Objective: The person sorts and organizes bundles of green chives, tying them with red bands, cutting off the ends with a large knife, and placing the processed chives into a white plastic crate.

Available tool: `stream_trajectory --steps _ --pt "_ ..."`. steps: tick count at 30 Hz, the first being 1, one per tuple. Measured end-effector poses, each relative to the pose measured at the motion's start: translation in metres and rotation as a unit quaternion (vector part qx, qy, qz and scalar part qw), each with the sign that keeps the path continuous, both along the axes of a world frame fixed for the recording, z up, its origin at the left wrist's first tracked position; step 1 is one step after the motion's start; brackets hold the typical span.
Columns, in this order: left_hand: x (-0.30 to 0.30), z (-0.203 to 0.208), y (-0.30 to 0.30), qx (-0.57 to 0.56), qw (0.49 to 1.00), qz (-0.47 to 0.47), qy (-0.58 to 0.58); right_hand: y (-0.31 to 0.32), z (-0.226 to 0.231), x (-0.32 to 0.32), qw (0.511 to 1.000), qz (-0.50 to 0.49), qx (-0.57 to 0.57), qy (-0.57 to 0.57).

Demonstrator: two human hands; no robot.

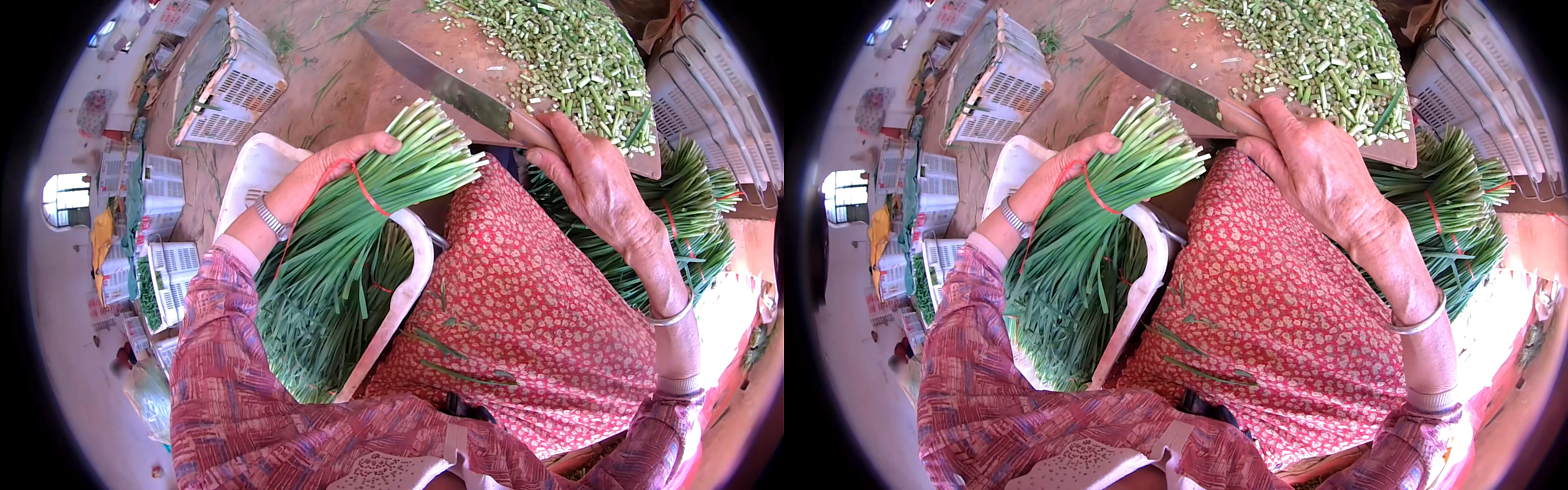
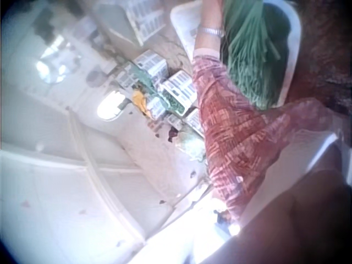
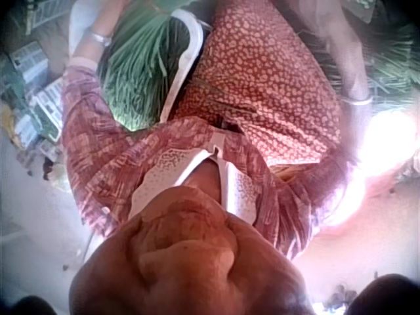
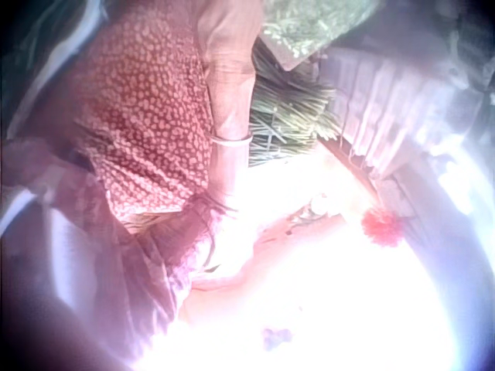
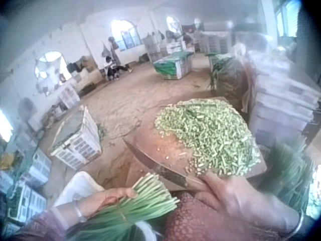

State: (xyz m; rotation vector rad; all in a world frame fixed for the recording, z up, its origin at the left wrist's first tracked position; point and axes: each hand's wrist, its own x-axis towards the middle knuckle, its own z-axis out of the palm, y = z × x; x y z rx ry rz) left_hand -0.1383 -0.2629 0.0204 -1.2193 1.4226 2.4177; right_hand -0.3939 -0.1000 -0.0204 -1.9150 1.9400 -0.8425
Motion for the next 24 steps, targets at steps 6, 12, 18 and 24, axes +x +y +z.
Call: stream_trajectory --steps 6,12,18,24 --pt "-0.002 -0.004 0.001 -0.016 1.0 0.015 -0.009 0.006 -0.003 -0.001 0.997 0.031 0.042 0.048" --pt "-0.003 -0.011 -0.002 -0.01 0.999 0.024 -0.019 -0.01 -0.008 0.014 0.995 0.023 0.04 0.091" --pt "-0.007 -0.012 0.002 -0.009 0.999 0.031 -0.021 -0.053 -0.045 0.044 0.989 -0.037 0.029 0.138" --pt "0.015 -0.018 0.004 -0.014 0.997 0.059 0.043 -0.074 -0.055 0.006 0.969 -0.092 0.008 0.229"
